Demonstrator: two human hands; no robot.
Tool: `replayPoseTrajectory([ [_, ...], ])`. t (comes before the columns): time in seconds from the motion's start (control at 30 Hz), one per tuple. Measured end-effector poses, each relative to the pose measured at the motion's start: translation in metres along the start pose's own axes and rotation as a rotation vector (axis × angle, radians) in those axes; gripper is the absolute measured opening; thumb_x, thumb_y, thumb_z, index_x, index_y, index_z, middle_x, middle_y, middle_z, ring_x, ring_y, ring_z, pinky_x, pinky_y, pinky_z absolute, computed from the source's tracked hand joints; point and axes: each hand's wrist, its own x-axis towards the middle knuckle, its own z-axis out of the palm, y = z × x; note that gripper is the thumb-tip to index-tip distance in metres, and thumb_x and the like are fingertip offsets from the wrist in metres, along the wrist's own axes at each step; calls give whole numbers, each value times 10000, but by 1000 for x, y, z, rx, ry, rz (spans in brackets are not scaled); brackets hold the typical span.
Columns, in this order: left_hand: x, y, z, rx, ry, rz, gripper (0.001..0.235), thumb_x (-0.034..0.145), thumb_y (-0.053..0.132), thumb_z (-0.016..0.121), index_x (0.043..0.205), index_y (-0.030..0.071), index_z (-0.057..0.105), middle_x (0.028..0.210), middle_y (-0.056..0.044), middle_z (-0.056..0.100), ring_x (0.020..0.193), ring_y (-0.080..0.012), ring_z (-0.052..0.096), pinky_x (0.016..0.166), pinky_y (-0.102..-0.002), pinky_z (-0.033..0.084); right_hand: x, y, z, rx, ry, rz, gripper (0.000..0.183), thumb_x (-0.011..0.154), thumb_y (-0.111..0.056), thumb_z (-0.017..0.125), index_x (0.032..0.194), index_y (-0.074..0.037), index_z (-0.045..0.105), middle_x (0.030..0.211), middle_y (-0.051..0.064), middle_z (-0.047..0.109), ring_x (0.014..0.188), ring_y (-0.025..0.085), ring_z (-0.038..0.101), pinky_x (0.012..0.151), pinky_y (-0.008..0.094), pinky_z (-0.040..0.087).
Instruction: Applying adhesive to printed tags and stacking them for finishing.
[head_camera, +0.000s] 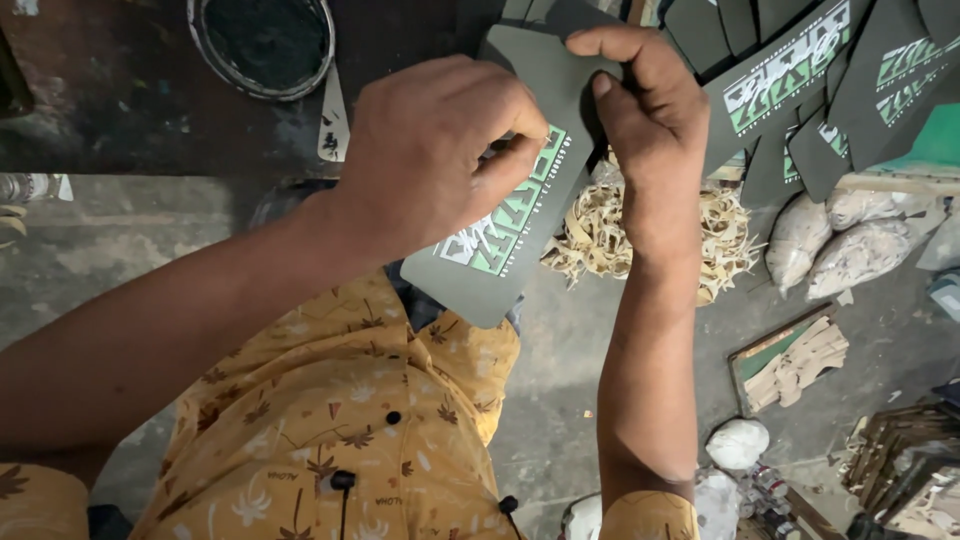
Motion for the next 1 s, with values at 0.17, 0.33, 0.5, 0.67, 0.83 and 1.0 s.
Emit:
replayPoseTrajectory([
  [0.17,2,2,0,-12,-6,-18,195,965,36,799,987,105,617,947,-18,675,853,-219,684,711,-361,523,-1,-1,0,-13,-3,0,258,1108,78,511,1291,-18,665,981,-72,585,795,2,445,702,187,330],
  [0.33,3,4,-2,14,-6,-28,220,980,65,840,1018,114,628,922,-24,662,864,-246,677,730,-401,513,0,-2,1,-8,5,2,264,1117,69,517,1311,-28,667,935,-81,564,762,-2,427,677,188,313],
  [0.5,0,10,-13,-141,-12,-169,141,1003,37,800,963,72,669,945,-44,697,780,-168,706,660,-309,533,-2,0,0,-7,15,31,254,1106,60,523,1288,-31,675,939,-82,557,730,-2,423,646,189,299],
  [0.67,-33,21,-31,-192,-7,-248,115,1050,66,783,1014,67,674,1020,-52,727,916,-134,735,770,-287,604,2,-6,7,-20,43,13,222,1054,72,569,1234,-22,660,968,-72,568,820,13,455,728,196,341],
  [0.83,-43,33,-32,-246,-7,-366,125,989,17,777,1027,29,659,1030,-81,735,895,-159,746,652,-257,571,-2,5,2,-45,42,-16,211,1052,86,633,1235,-17,652,988,-54,566,815,28,450,727,191,348],
  [1.0,-47,27,-26,-152,49,-197,158,1032,-10,781,1078,52,644,1079,-74,727,922,-178,752,727,-278,602,-2,10,-1,-45,21,-14,217,1067,86,634,1251,-28,648,1012,-56,588,873,36,491,773,191,383],
])
